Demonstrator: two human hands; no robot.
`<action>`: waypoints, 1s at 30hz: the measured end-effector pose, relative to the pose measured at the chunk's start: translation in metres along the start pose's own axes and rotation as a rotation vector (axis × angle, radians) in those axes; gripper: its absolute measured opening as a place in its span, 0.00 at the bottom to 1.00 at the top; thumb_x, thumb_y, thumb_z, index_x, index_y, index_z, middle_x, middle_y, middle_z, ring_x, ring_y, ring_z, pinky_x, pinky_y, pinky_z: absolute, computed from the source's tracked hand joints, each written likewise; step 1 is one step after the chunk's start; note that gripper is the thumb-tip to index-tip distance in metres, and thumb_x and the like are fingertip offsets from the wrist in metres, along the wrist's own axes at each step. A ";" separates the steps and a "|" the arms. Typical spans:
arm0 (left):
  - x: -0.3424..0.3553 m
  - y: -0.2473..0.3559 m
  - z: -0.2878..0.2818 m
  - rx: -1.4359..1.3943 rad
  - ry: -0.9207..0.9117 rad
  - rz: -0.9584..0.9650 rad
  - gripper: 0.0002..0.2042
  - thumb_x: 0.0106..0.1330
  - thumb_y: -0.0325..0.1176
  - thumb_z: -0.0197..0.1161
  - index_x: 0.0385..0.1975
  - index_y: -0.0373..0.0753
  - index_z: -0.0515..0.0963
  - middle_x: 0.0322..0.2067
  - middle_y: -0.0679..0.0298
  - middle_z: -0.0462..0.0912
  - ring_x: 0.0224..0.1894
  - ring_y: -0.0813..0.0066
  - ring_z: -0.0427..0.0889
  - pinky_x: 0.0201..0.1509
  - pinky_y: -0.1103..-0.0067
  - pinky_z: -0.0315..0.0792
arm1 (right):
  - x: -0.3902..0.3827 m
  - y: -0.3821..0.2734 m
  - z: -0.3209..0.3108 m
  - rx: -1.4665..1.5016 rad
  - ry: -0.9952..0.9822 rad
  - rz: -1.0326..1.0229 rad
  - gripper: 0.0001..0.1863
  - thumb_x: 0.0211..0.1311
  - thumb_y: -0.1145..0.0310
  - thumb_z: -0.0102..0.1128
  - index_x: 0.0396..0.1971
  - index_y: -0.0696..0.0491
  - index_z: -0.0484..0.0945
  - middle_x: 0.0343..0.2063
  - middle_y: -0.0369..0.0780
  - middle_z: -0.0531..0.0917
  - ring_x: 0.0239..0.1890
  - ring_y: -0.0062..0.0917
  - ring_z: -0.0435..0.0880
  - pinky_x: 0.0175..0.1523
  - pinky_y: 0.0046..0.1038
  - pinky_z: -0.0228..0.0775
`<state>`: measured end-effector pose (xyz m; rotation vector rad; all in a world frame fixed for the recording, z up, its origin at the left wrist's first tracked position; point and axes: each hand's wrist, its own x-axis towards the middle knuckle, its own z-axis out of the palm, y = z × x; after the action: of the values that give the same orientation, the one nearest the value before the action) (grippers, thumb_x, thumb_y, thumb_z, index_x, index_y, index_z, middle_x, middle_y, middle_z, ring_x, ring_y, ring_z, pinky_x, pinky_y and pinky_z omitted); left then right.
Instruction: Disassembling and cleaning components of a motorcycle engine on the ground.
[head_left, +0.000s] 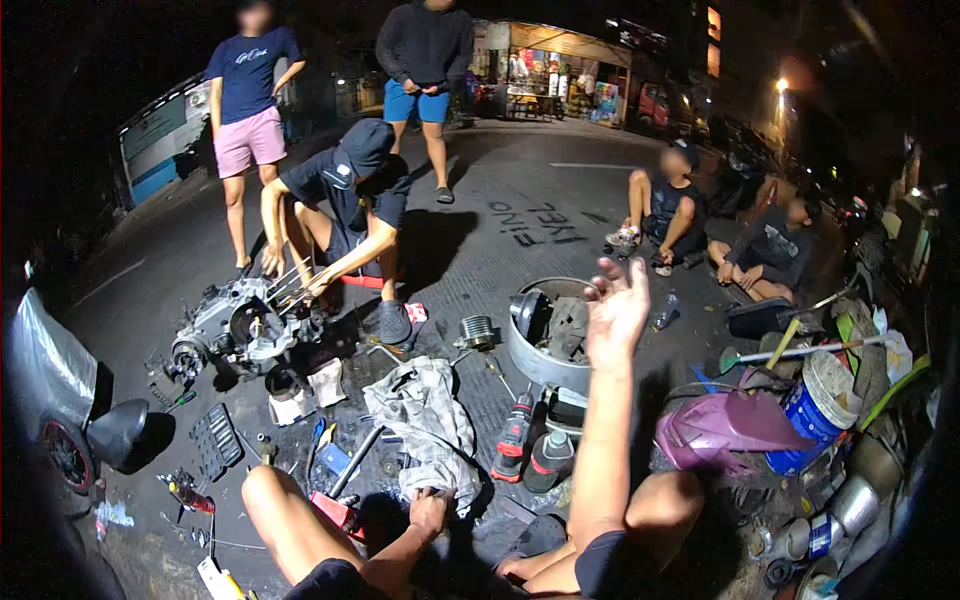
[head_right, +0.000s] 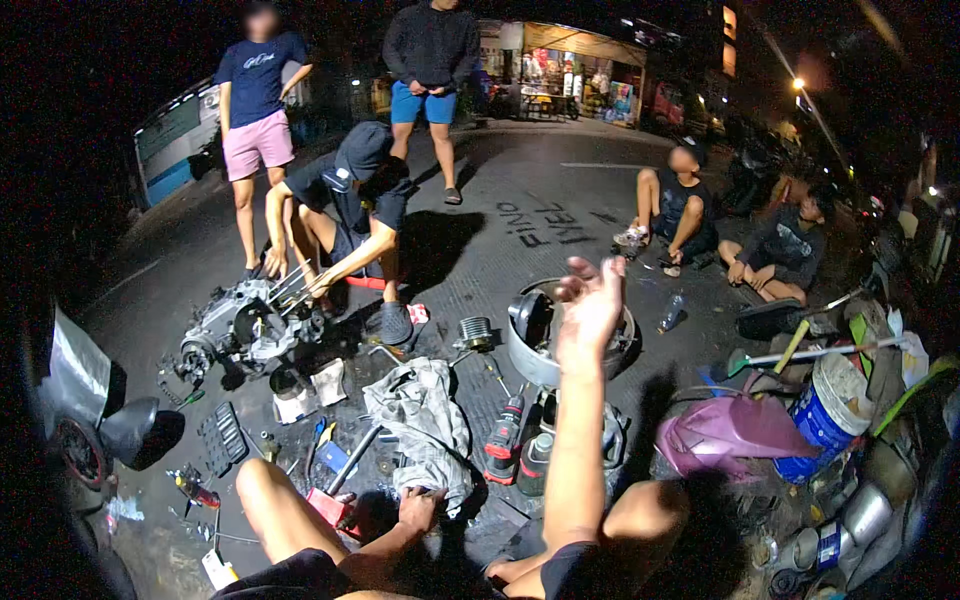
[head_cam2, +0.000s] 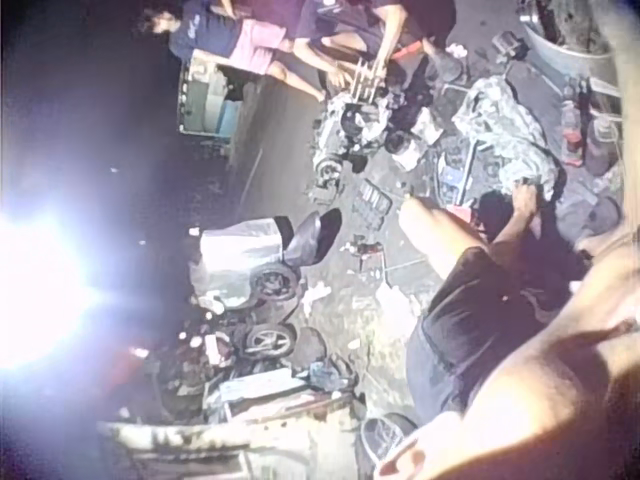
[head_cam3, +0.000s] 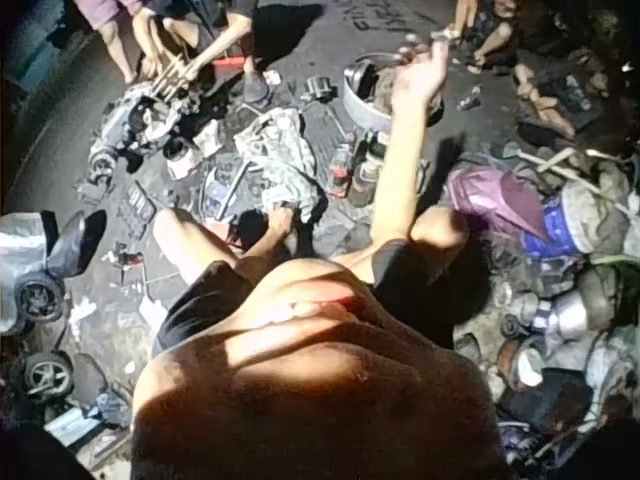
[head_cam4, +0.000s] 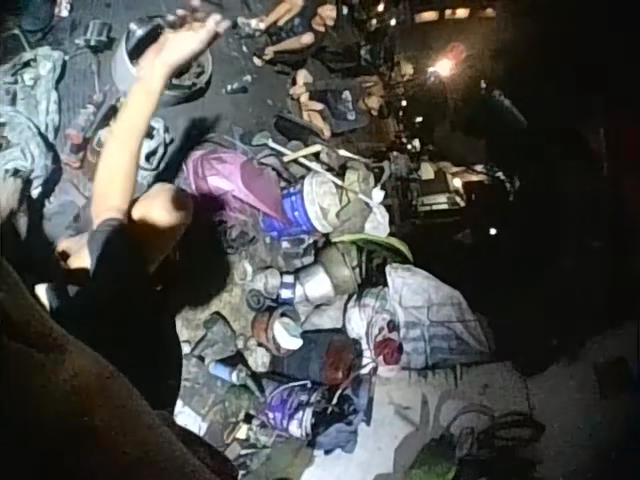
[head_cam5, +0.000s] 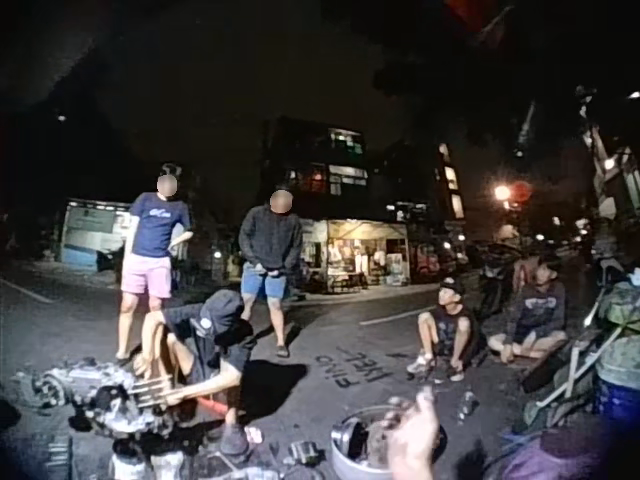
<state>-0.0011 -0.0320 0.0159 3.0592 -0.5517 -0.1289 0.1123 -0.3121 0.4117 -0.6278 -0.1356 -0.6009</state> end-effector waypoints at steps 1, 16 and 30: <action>0.005 0.000 -0.008 0.023 -0.072 0.042 0.20 0.58 0.39 0.52 0.52 0.51 0.69 0.43 0.66 0.79 0.50 0.68 0.72 0.57 0.66 0.57 | 0.007 -0.008 -0.007 -0.005 -0.005 0.011 0.16 0.62 0.53 0.48 0.43 0.47 0.64 0.29 0.38 0.77 0.25 0.20 0.72 0.32 0.22 0.65; 0.022 -0.026 -0.013 -0.983 0.341 -0.426 0.11 0.51 0.29 0.57 0.34 0.41 0.82 0.27 0.51 0.81 0.32 0.58 0.82 0.37 0.71 0.73 | -0.102 0.138 -0.043 -0.274 0.032 0.626 0.16 0.59 0.56 0.52 0.43 0.47 0.73 0.25 0.35 0.79 0.23 0.18 0.73 0.29 0.21 0.66; 0.032 -0.087 -0.013 -1.388 0.468 -0.636 0.17 0.61 0.40 0.56 0.14 0.35 0.74 0.12 0.69 0.72 0.14 0.83 0.68 0.18 0.79 0.60 | -0.183 0.266 -0.083 -0.729 -0.523 0.560 0.11 0.56 0.71 0.52 0.40 0.53 0.74 0.26 0.36 0.80 0.27 0.18 0.77 0.32 0.18 0.68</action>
<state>0.0604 0.0387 0.0229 1.6733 0.4221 0.1433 0.1074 -0.1003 0.1542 -1.4648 -0.2203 0.0953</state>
